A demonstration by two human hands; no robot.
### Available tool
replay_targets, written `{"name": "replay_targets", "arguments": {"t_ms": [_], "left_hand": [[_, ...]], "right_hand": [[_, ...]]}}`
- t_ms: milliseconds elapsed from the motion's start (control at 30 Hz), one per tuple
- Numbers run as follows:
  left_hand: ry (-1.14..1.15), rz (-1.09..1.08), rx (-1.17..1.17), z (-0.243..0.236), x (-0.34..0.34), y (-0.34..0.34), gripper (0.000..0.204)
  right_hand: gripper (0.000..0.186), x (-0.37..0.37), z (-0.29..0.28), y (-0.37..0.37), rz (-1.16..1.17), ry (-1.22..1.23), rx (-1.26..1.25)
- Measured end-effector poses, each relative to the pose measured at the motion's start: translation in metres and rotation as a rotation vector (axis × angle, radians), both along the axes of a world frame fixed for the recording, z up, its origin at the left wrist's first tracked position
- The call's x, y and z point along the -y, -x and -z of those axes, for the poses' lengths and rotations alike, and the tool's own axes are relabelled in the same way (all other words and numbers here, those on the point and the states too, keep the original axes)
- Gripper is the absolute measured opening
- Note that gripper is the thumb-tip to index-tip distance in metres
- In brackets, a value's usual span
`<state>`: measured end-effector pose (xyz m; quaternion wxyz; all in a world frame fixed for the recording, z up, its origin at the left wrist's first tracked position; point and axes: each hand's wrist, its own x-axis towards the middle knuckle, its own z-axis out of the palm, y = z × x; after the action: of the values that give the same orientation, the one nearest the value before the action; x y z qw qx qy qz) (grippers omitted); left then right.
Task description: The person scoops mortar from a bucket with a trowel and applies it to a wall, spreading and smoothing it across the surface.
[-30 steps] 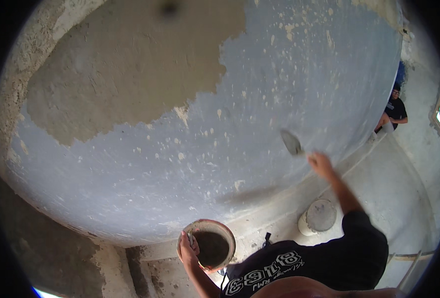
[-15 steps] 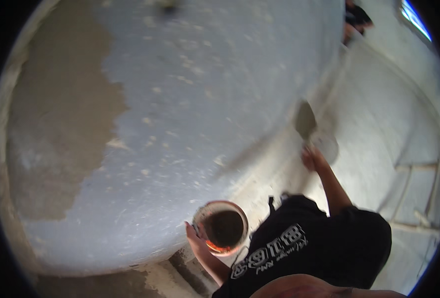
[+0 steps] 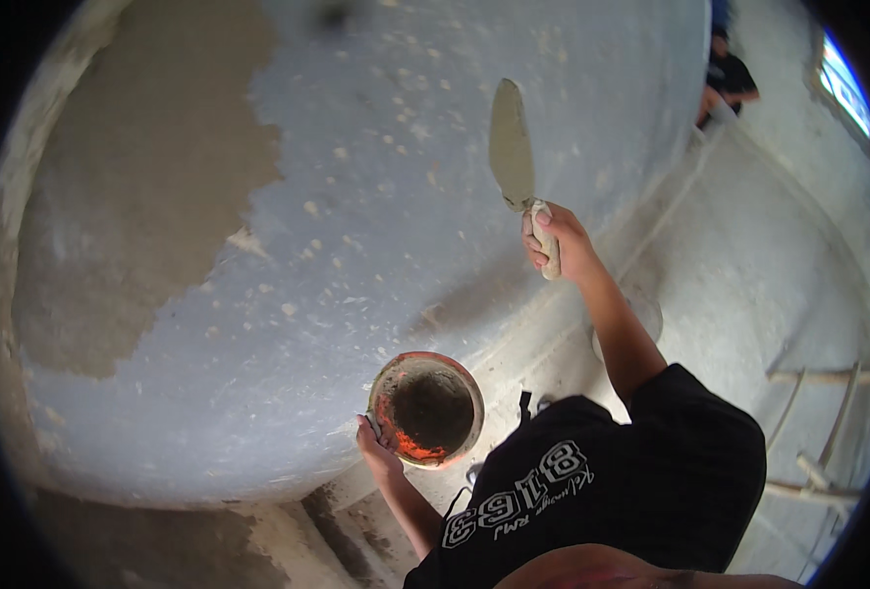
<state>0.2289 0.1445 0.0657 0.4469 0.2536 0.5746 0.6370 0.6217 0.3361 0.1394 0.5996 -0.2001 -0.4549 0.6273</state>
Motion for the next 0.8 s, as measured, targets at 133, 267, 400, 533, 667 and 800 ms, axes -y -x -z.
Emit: {"name": "replay_targets", "arguments": {"t_ms": [133,267,400,533,667,800], "left_hand": [[-0.017,0.027,0.01,0.007,0.005,-0.004,0.044],[0.028,0.028,0.022,0.02,0.013,0.007,0.045],[0.054,-0.022,0.009,0.014,0.019,0.004,0.044],[0.087,-0.117,0.017,0.016,0.024,0.007,0.043],[0.091,-0.223,0.063,0.024,0.033,0.018,0.041],[0.085,-0.284,0.09,0.027,0.039,0.029,0.04]], "right_hand": [[0.027,-0.04,-0.021,0.036,0.378,-0.303,0.407],[0.025,-0.067,-0.078,0.084,0.653,-0.475,0.584],[0.029,-0.11,-0.119,0.115,0.925,-0.639,0.712],[0.031,-0.132,-0.133,0.138,0.951,-0.596,0.802],[0.033,-0.137,-0.133,0.154,0.973,-0.588,0.93],[0.033,-0.126,-0.126,0.166,0.923,-0.53,0.995]]}}
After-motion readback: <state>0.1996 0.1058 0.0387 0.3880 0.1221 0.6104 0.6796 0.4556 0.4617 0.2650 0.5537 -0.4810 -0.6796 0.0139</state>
